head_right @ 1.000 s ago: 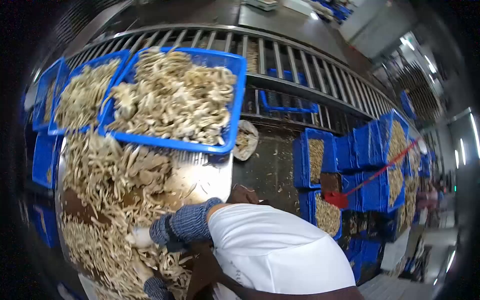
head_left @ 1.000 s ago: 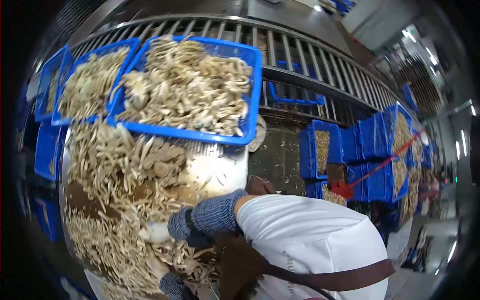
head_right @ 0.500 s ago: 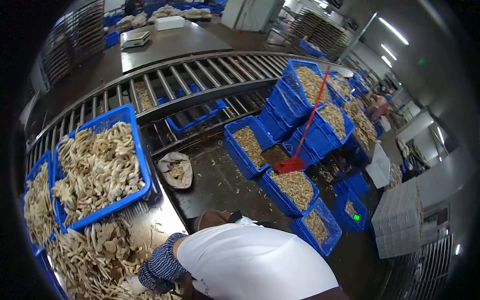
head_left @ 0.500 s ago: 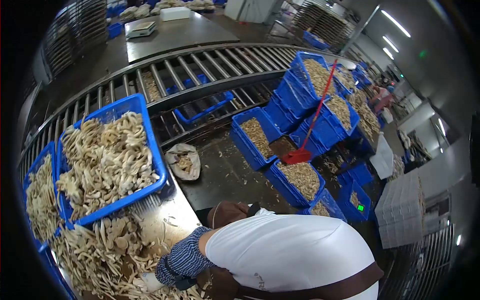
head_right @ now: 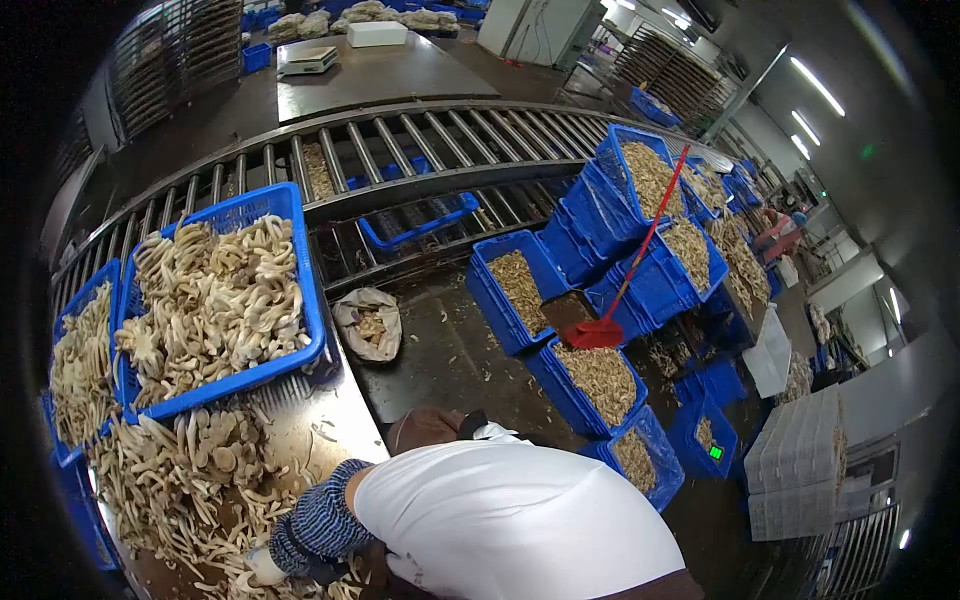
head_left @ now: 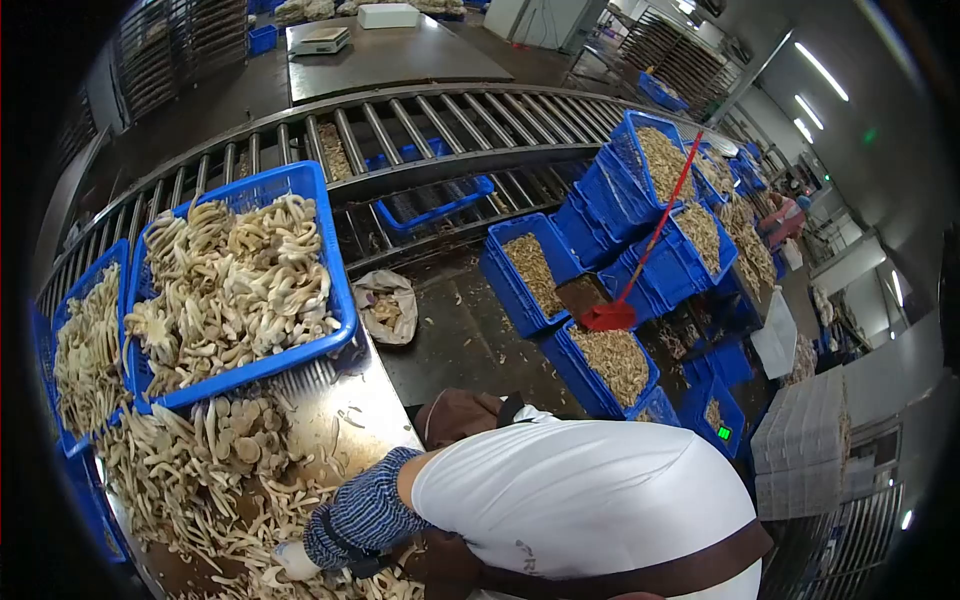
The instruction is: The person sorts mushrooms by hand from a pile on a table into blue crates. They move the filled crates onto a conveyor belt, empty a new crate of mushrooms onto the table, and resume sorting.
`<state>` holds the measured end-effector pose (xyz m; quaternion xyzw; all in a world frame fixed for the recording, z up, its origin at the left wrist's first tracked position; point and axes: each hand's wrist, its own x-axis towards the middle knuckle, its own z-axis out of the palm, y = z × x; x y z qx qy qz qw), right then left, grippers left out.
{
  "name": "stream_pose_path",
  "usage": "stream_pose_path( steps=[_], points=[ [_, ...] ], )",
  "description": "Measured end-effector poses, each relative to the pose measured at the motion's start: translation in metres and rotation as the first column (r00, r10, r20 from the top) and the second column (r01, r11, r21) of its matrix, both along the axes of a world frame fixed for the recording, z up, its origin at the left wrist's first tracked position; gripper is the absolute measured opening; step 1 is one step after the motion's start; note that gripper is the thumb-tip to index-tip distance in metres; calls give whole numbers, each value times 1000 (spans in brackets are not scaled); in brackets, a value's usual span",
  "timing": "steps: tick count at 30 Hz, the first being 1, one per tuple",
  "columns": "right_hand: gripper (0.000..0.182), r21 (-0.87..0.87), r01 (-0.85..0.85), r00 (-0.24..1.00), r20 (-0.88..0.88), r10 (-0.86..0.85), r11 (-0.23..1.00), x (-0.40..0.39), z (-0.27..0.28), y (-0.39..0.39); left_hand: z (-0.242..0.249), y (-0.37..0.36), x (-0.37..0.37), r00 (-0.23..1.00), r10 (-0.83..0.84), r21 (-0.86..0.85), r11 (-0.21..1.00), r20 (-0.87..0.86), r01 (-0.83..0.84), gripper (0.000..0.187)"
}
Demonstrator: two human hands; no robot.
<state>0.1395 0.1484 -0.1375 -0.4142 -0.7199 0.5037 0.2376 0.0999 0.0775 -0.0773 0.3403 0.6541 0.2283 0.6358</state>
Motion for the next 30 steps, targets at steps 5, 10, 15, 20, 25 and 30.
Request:
stream_pose_path(
  steps=[5,10,15,20,25,30],
  points=[
    [26,-320,57,995,-62,-81,946,13,31,-2,-18,-4,-36,998,-54,-9,998,-41,54,86],
    [34,-595,207,951,-63,-302,777,37,69,-2,-70,-15,-136,965,-244,-38,970,-98,242,96],
    [43,-564,455,846,31,-532,690,40,67,-2,-121,-13,-224,901,-422,8,905,-99,424,97],
    [55,-336,-21,996,74,49,942,94,102,2,-37,2,-99,976,-134,127,979,-171,157,62],
    [60,-519,-169,971,56,230,838,130,137,20,4,-18,-79,798,-53,421,828,-601,372,30],
    [49,-446,-32,998,-65,3,895,98,83,12,38,-20,-79,794,494,436,663,356,-608,25]
  ],
)
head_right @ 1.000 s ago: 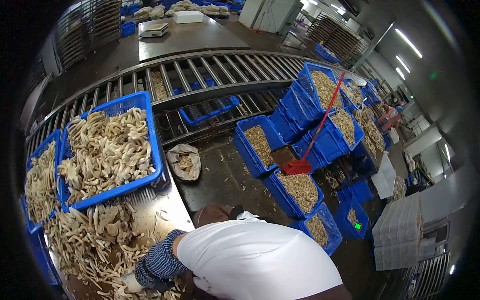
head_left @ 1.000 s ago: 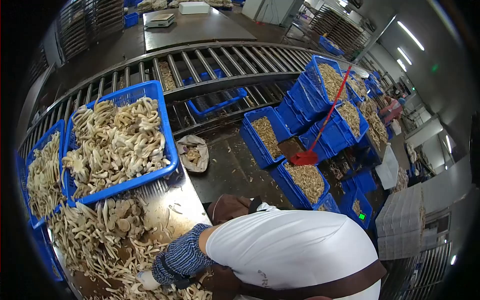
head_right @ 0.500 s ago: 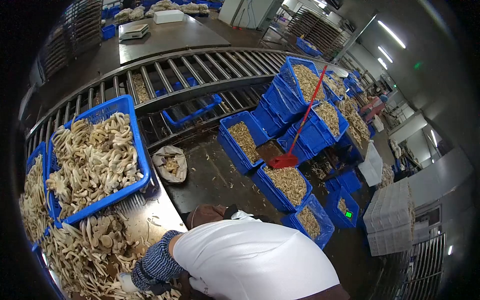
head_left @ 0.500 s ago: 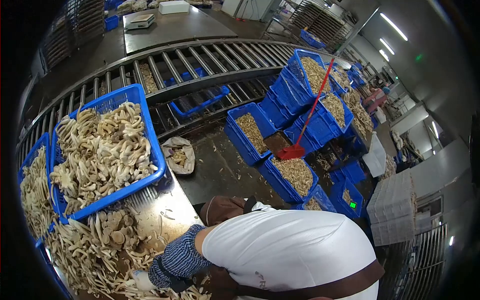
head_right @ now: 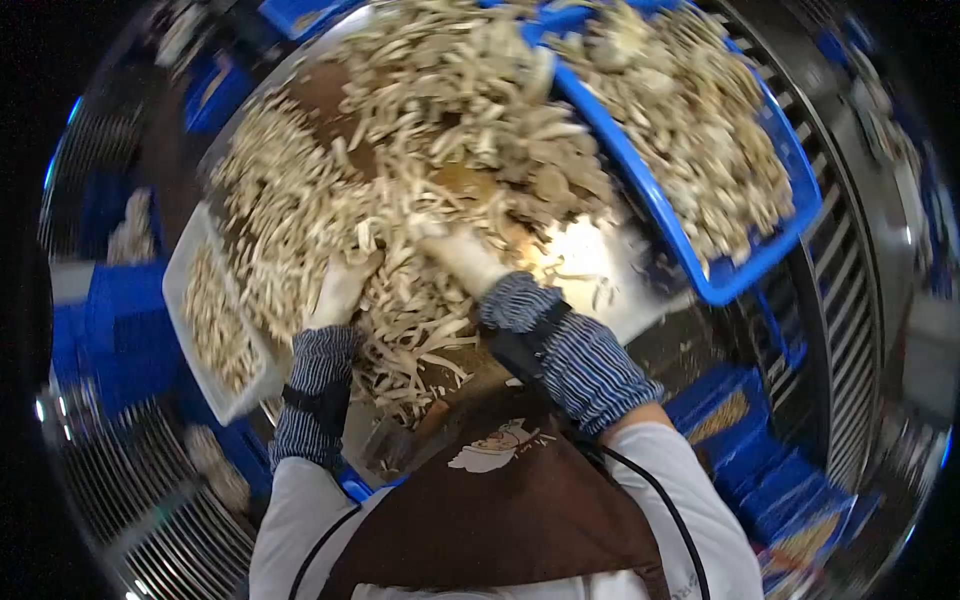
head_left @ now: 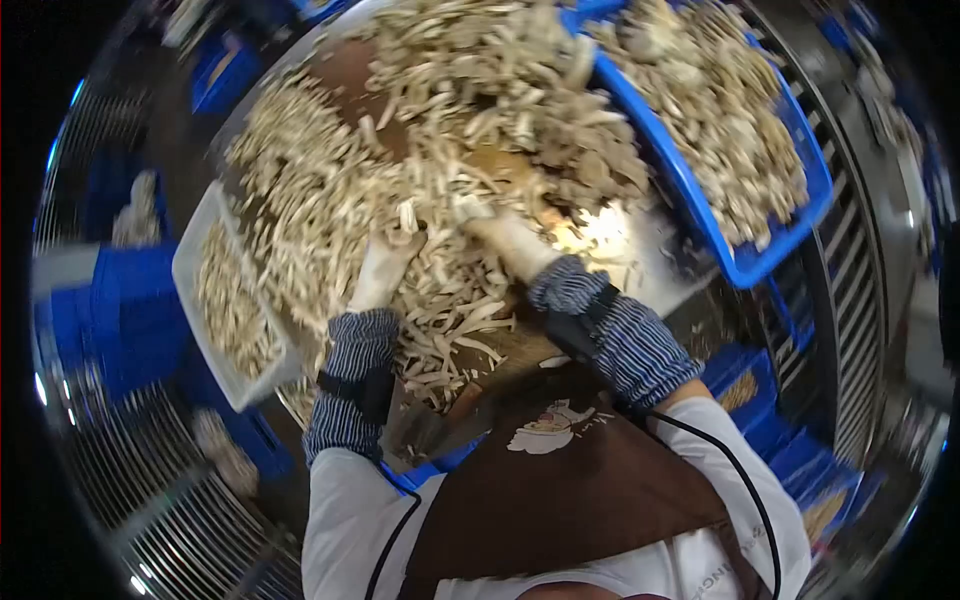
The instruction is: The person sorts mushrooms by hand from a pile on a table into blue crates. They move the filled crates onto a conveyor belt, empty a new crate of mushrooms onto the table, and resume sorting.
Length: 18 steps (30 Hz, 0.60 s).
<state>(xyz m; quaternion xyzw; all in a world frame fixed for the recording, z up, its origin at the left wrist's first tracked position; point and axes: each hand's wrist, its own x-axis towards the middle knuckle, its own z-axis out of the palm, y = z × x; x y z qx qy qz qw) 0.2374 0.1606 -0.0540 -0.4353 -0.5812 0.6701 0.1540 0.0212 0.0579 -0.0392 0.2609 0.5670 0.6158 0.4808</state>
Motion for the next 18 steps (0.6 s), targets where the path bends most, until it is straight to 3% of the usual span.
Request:
stream_pose_path(
  steps=[1,2,3,4,5,6,7,8,9,10,11,12,13,15,16,17,18],
  points=[
    [48,-112,39,997,-65,-46,993,5,-1,2,59,8,13,979,-117,-330,942,-166,57,40],
    [48,-224,75,987,-120,-103,972,9,-2,5,92,10,18,923,-289,-645,762,-253,62,56],
    [47,-408,78,977,-148,-150,910,7,2,10,82,8,15,929,-264,-645,763,-261,35,56],
    [45,-240,134,971,-161,-175,962,-4,17,3,66,4,15,943,-206,-506,861,-262,48,66],
    [45,-97,60,986,-150,-75,993,-3,33,-2,52,-1,14,956,-151,-353,934,-253,54,77],
    [44,-77,12,991,-129,-21,997,-7,37,1,58,2,21,851,-230,-345,937,-472,62,89],
    [44,-55,-39,994,-108,33,998,-9,43,5,69,3,23,886,-238,-399,915,-399,66,92],
    [45,-198,29,999,21,-25,980,-9,49,14,71,2,23,926,-138,-399,917,-352,-15,84],
    [47,-314,134,987,-45,-156,940,-10,33,20,72,-1,21,953,-36,-404,910,-300,-93,77],
    [53,-247,72,994,-65,-91,966,-5,36,25,59,-7,11,952,-22,-408,906,-306,-110,77],
    [58,-175,13,996,-81,-27,985,-3,38,30,33,-14,-4,982,57,-378,918,-182,-123,67],
    [62,-44,-44,999,8,44,998,-6,39,31,32,-15,-9,990,130,-348,927,-52,-140,57],
    [66,82,-110,989,103,102,991,-8,40,31,31,-17,-11,988,141,-352,924,-57,-152,57],
    [64,94,-48,977,211,27,994,-13,43,27,33,-23,-11,970,241,-419,882,14,-213,41],
    [64,90,-54,978,207,34,994,-16,40,30,30,-27,-10,977,141,-356,915,-160,-191,44],
    [66,169,-175,963,233,133,970,-20,36,34,27,-32,-10,937,68,-297,938,-343,-177,47],
    [68,244,-293,937,268,226,925,-22,33,37,57,-23,7,941,100,-376,899,-324,-225,52]
  ],
)
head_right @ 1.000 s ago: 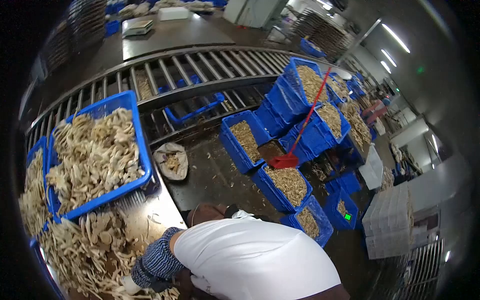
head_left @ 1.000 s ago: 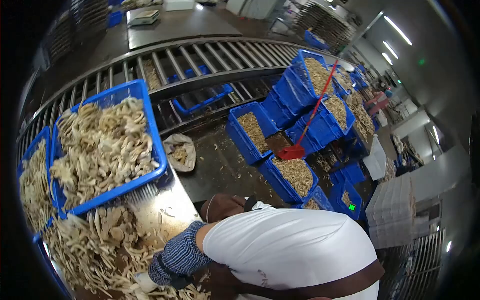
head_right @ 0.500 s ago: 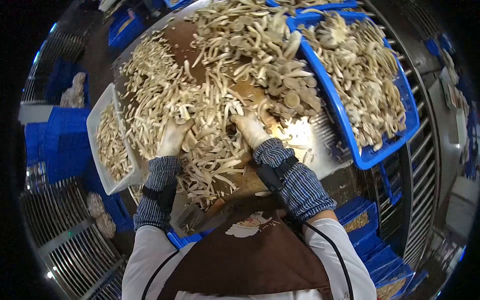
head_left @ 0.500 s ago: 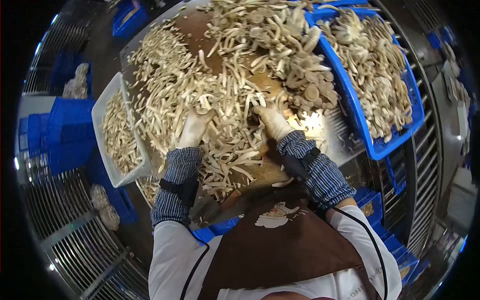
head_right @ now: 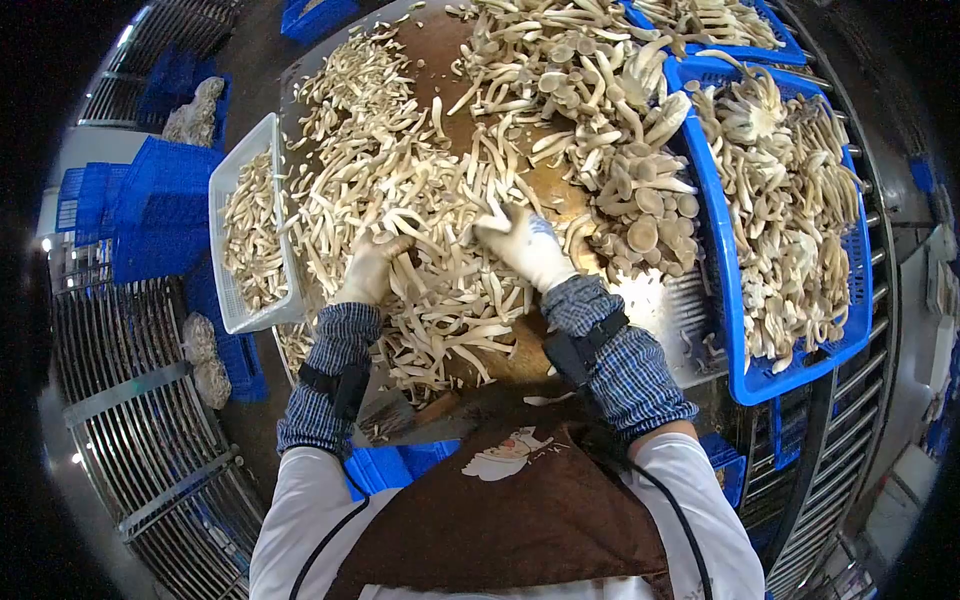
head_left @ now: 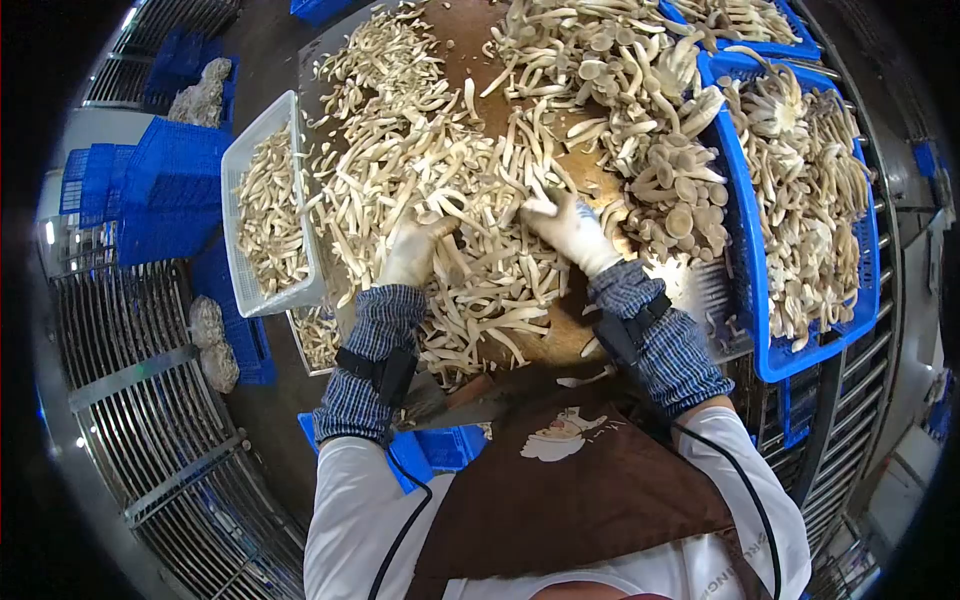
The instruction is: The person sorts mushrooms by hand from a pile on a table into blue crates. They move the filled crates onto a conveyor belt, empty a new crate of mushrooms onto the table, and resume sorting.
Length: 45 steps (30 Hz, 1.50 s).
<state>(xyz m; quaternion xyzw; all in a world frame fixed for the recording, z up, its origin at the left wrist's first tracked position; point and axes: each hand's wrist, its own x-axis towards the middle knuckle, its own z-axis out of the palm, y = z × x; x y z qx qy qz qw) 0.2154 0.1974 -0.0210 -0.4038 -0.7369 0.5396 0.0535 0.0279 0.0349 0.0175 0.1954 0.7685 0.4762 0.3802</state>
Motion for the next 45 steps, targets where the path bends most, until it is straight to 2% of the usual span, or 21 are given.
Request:
stream_pose_path(
  steps=[1,3,5,9,11,14,15,17,19,20,21,25,27,29,33,35,37,39,40,42,45],
  points=[
    [73,2,-161,987,10,161,987,-3,31,2,15,6,9,998,63,-81,995,27,-61,57],
    [77,680,-108,992,21,128,725,-18,17,-19,6,5,5,988,68,-57,996,136,-61,66],
    [64,408,-34,914,-356,193,912,-30,18,-34,18,9,9,960,-231,-237,935,159,264,65],
    [41,-73,-122,978,-178,108,990,-35,2,-25,3,2,11,906,-412,20,909,-94,415,55],
    [26,-88,165,951,-251,-182,982,-34,-22,-26,8,3,7,935,-354,-43,934,19,355,54],
    [21,-88,180,909,-366,-200,980,-43,-21,-58,-2,1,7,957,-238,7,971,163,241,52],
    [27,-219,-80,915,-403,-15,972,-47,1,-47,-14,-2,7,965,-254,-29,966,69,256,52],
    [29,-218,39,786,-596,-164,975,-54,-16,-55,-39,-6,2,951,-283,-103,957,-127,271,59],
    [34,73,78,862,-507,-30,994,-53,-24,-31,-34,-6,-15,959,-266,-210,947,-95,242,67],
    [34,-150,76,959,-259,-114,986,-48,-21,-13,-20,-3,-19,990,-137,-272,954,-20,126,69],
    [35,-10,163,964,-213,-161,987,-48,-23,2,2,3,-21,999,-1,-339,941,43,16,71],
    [50,468,165,950,162,-267,868,-70,-60,62,12,11,-34,900,-429,-319,866,-81,385,86],
    [43,348,76,945,273,-178,934,-81,-54,71,20,19,-31,794,-522,-278,849,-310,450,86],
    [52,-131,-236,937,231,262,963,-89,-42,65,25,30,-30,846,-465,-159,885,-260,437,85],
    [61,-336,-65,976,-220,-11,940,-68,-23,25,-5,61,-16,906,-366,-192,925,-213,328,66],
    [57,-87,-277,959,-79,271,957,-63,-21,8,-39,69,-16,900,-352,-84,936,-257,342,56],
    [54,407,-279,916,-161,369,870,-58,-40,2,-35,82,-12,995,-33,-144,989,96,47,51],
    [48,-125,54,996,-58,-62,991,-52,-29,11,-56,85,-21,999,-20,-122,992,39,25,46],
    [51,-229,-31,999,14,35,973,-47,-4,16,-96,77,-38,993,-38,-83,996,-113,28,37],
    [57,-254,-188,981,3,195,949,-37,9,14,-85,73,-42,451,-431,-273,886,-781,375,35],
    [56,-182,-196,974,-148,170,964,-24,-29,13,-42,109,-26,176,-205,-177,971,-963,163,51]
  ],
)
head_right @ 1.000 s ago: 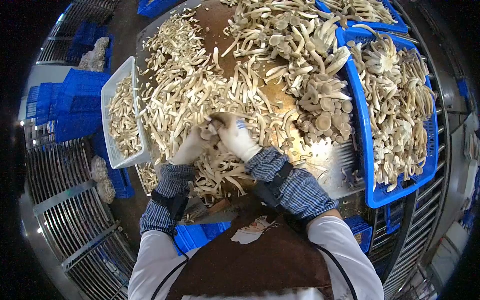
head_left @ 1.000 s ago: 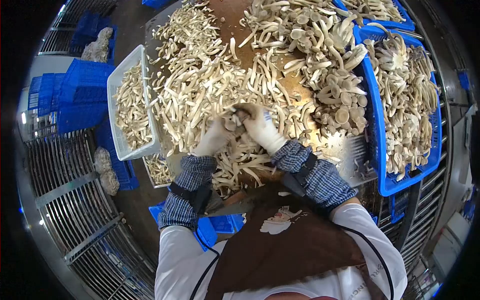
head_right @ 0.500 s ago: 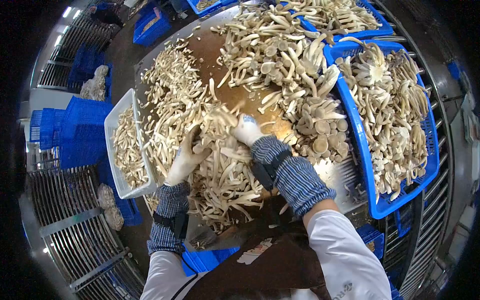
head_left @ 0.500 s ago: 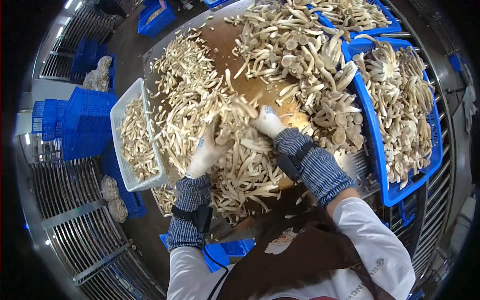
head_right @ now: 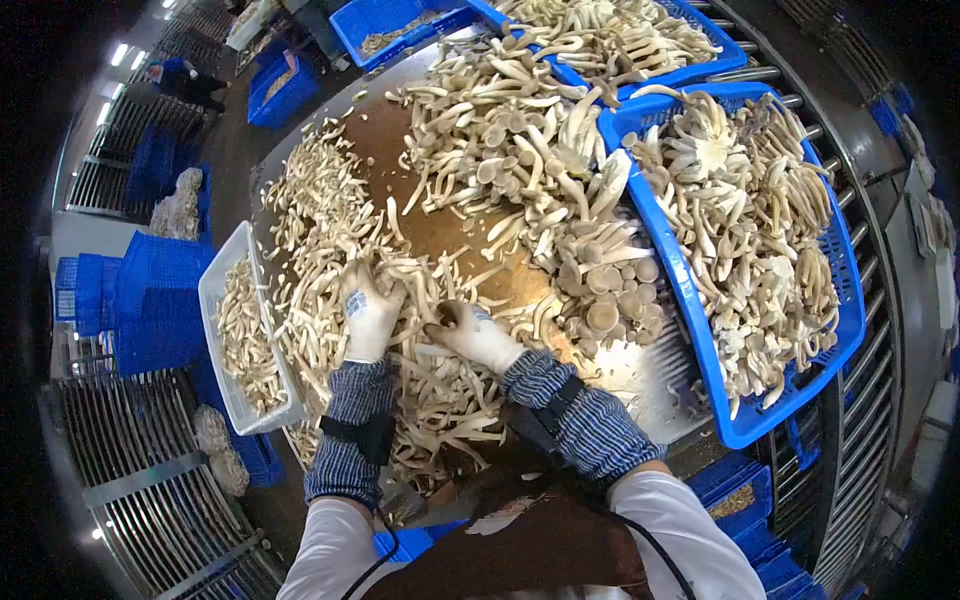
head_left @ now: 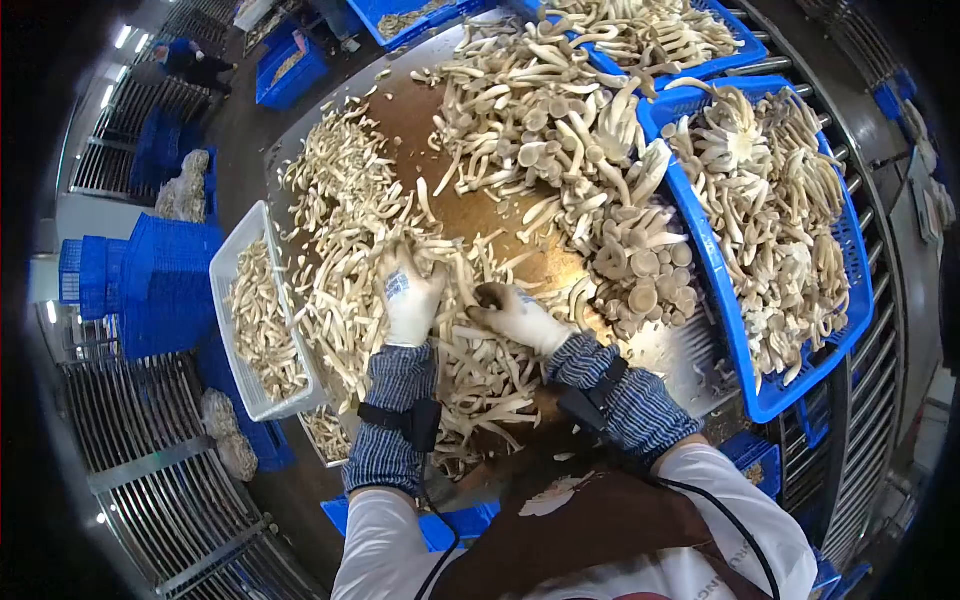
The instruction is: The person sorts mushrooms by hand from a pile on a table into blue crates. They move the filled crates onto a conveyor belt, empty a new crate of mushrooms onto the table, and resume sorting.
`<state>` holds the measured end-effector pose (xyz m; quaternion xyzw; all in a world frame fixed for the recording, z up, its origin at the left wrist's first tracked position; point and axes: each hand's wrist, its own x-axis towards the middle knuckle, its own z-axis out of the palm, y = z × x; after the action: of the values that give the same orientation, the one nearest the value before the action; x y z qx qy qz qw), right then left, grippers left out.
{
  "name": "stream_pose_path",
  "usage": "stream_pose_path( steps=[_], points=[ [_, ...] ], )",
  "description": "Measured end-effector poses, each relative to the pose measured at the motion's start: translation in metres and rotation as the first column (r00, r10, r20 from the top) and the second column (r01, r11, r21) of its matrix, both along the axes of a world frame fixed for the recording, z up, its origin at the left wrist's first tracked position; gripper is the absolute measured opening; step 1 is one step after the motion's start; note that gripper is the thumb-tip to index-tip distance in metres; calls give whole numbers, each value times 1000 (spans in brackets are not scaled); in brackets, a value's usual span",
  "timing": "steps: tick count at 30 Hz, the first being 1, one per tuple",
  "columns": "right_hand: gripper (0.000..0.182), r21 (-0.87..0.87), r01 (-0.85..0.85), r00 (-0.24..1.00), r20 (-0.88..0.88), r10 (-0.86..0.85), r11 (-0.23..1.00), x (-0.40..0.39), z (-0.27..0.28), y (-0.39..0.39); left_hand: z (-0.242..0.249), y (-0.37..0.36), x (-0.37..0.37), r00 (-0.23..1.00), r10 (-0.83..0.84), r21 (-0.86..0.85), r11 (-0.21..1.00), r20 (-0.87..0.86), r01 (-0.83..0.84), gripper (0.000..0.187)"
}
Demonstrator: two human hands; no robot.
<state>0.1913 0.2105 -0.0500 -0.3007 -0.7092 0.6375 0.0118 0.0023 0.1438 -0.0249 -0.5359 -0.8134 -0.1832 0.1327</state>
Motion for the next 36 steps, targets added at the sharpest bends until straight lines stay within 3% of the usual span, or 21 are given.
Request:
stream_pose_path(
  steps=[1,2,4,5,7,9,12,14,16,18,20,21,23,27,28,29,30,31,32,34,36],
  points=[
    [51,-66,171,983,-56,-175,983,6,-3,6,3,18,9,980,60,25,997,190,-66,52],
    [47,-143,331,933,-98,-346,933,13,-6,9,14,34,25,985,-92,91,993,144,80,44],
    [41,-116,621,769,-101,-631,775,24,-44,6,18,70,76,895,-221,31,973,387,227,23],
    [40,-92,648,753,-72,-654,756,33,-49,5,-3,82,91,850,-364,-66,906,381,418,37],
    [45,-34,696,708,-130,-694,717,48,-69,-1,-13,126,134,854,-160,-345,866,494,362,43],
    [47,-87,775,608,-167,-776,626,62,-75,-17,-47,147,150,881,-242,-275,887,407,371,41],
    [45,-96,754,648,-46,-760,649,78,-75,-15,-68,150,151,898,-277,-216,907,341,362,39],
    [46,-154,726,670,-65,-740,671,82,-76,-10,-74,134,132,841,-363,-179,869,401,460,38],
    [47,-212,684,696,-95,-711,698,77,-84,-7,-45,114,125,809,-200,-229,897,553,378,40],
    [52,54,851,513,-303,-803,522,61,-100,-8,-45,83,114,834,-231,-140,930,500,341,41],
    [68,185,853,521,-254,-815,488,51,-80,-3,-1,55,111,692,-36,-185,952,721,242,37],
    [69,256,848,521,-255,-814,463,44,-77,4,11,40,102,412,54,-171,952,910,253,36],
    [70,431,796,549,-217,-807,425,33,-64,20,30,3,100,382,57,-98,991,922,89,31],
    [77,319,803,557,-99,-825,504,13,-24,55,53,-73,90,297,138,-110,988,945,-112,23],
    [81,237,786,587,8,-810,572,10,-20,67,47,-101,83,193,297,-279,953,935,-117,24],
    [69,596,774,443,-272,-854,211,-10,-57,75,44,-127,86,104,297,-281,949,949,-141,25],
    [60,739,552,605,-34,-796,388,-16,-58,93,44,-154,90,20,283,-275,944,959,-183,26],
    [54,817,250,714,207,-669,519,-20,-57,109,53,-179,91,44,264,-245,937,964,-249,26],
    [51,819,-38,765,392,-511,572,-24,-54,124,67,-207,92,164,246,-233,968,955,-99,27],
    [78,496,475,555,472,-685,727,-40,-8,133,88,-267,101,406,204,-302,934,891,192,31],
    [55,476,143,699,572,-429,868,-39,-16,149,69,-340,108,-73,388,-356,894,919,271,27]
  ],
)
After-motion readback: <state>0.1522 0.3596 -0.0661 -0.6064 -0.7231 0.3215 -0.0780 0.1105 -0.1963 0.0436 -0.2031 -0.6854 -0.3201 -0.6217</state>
